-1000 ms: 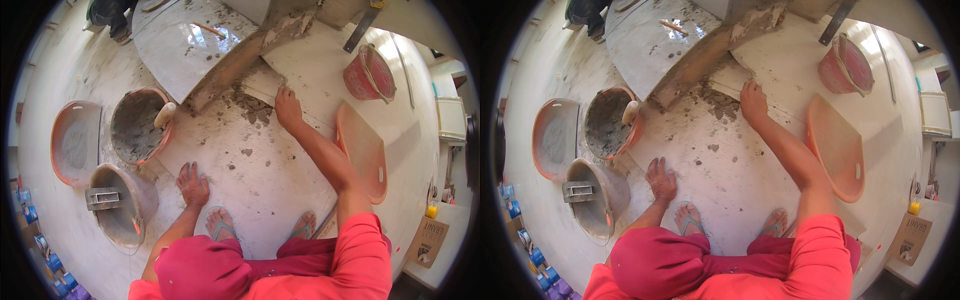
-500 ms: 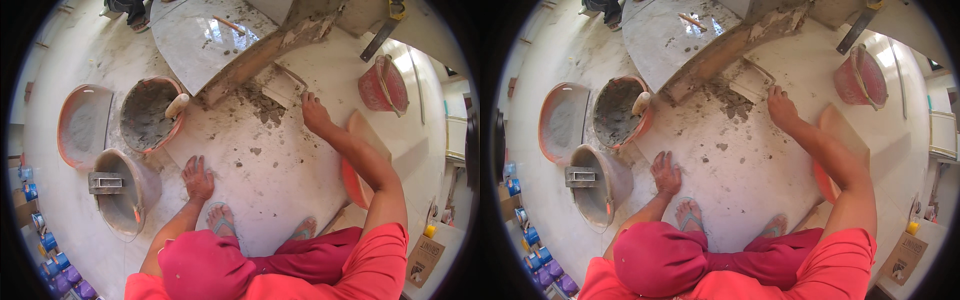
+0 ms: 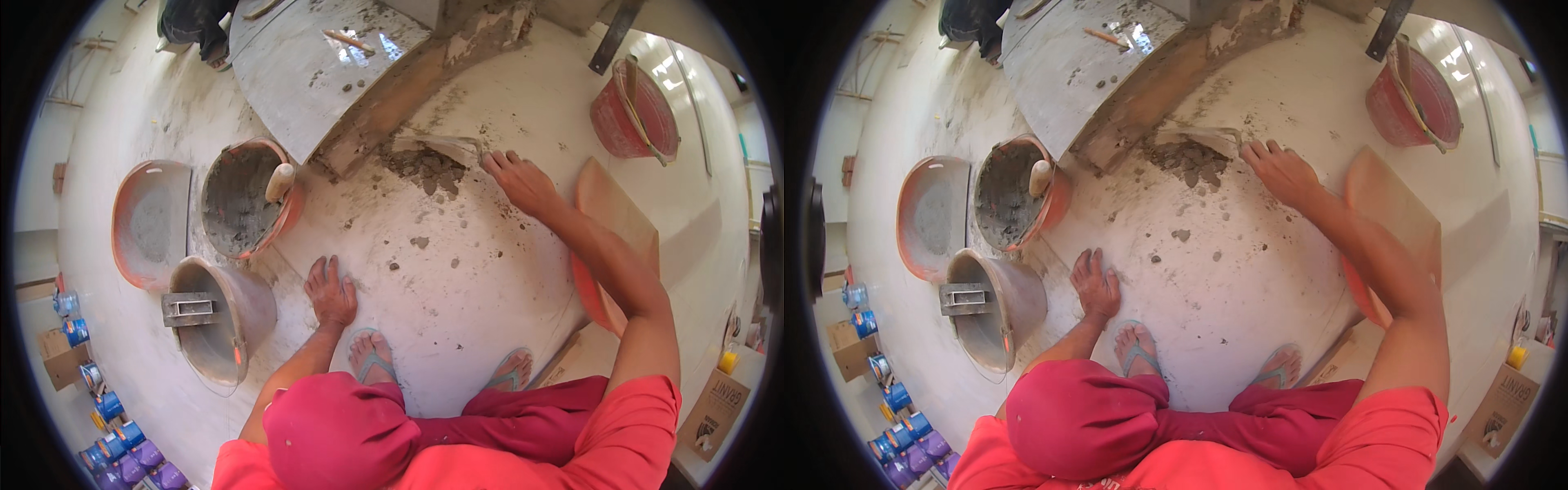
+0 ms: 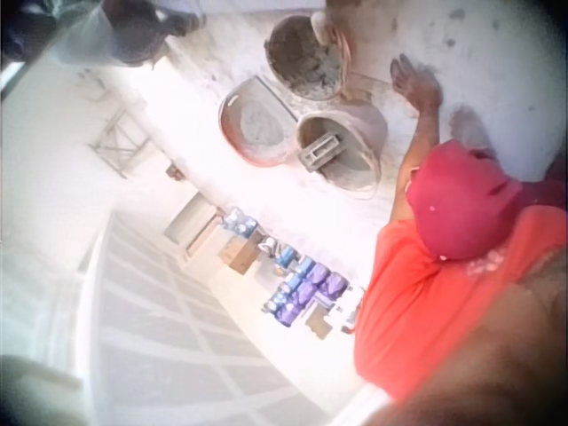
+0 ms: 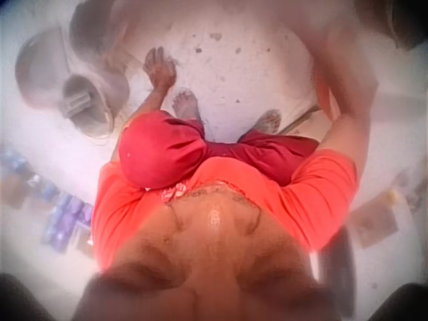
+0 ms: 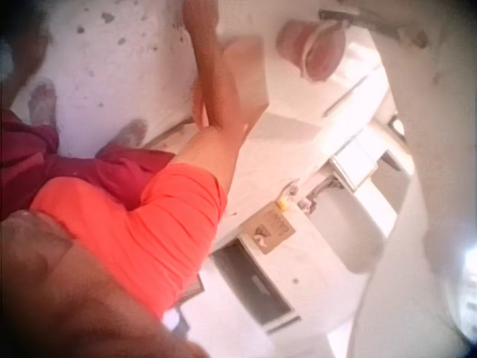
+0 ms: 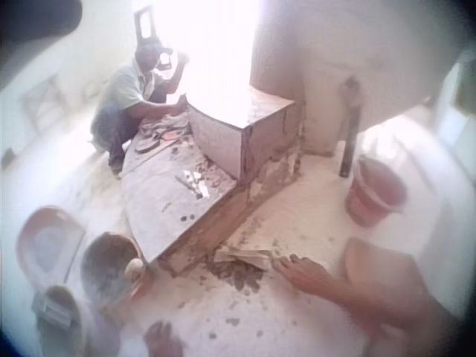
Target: The person uses a trowel to scrape and move wet mortar from the floor into a small orange bin and then applies mortar to the side of a masonry structure.
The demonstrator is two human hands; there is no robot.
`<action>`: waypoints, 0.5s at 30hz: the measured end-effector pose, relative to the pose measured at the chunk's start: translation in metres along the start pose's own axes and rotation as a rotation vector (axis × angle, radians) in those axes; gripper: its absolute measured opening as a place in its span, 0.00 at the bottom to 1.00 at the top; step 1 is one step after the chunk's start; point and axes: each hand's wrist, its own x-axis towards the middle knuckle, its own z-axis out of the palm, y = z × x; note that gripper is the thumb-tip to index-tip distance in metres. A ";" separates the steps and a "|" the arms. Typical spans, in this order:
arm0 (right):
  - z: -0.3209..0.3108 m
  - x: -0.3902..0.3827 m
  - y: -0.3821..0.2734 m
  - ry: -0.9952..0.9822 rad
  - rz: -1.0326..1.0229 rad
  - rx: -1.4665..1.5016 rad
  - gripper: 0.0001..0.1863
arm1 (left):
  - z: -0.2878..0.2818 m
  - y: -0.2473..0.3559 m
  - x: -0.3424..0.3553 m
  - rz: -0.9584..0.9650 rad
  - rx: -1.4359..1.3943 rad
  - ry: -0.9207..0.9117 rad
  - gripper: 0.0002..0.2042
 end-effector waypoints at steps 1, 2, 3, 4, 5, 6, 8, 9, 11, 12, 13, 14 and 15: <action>0.001 0.006 0.009 -0.001 0.006 -0.018 0.23 | 0.000 0.001 0.000 0.005 -0.002 0.004 0.30; 0.004 0.012 0.014 0.054 0.010 0.000 0.22 | 0.000 0.001 0.000 0.010 -0.005 0.007 0.30; 0.011 0.019 0.018 0.064 0.007 0.019 0.22 | 0.000 0.001 0.001 0.017 -0.005 0.012 0.30; 0.016 0.025 0.019 0.074 0.008 0.038 0.22 | -0.001 0.002 0.002 0.018 -0.008 0.015 0.30; 0.021 0.028 0.020 0.084 0.010 0.056 0.21 | 0.000 0.005 0.003 0.019 -0.012 0.017 0.30; 0.025 0.030 0.018 0.085 0.012 0.061 0.21 | -0.001 0.005 0.002 0.018 -0.014 0.019 0.29; 0.030 0.029 0.017 0.085 0.019 0.069 0.21 | 0.000 0.003 0.002 0.017 -0.011 0.011 0.29; 0.029 0.027 0.018 0.075 -0.027 0.066 0.22 | 0.000 0.003 0.001 0.013 -0.012 0.006 0.29; 0.025 0.021 0.024 0.055 -0.118 0.059 0.23 | 0.000 0.003 0.000 0.002 -0.006 -0.001 0.29; 0.023 0.017 0.026 0.032 -0.117 0.063 0.23 | 0.000 0.003 -0.001 -0.002 -0.004 -0.009 0.30; 0.020 0.015 0.028 0.010 -0.116 0.067 0.24 | 0.000 0.003 -0.001 -0.001 0.001 -0.009 0.30; 0.018 0.012 0.029 -0.013 -0.116 0.072 0.24 | 0.000 0.002 -0.001 -0.001 0.006 -0.009 0.30; 0.018 0.007 0.033 -0.013 -0.035 0.100 0.25 | 0.001 0.003 -0.002 -0.003 0.008 -0.008 0.30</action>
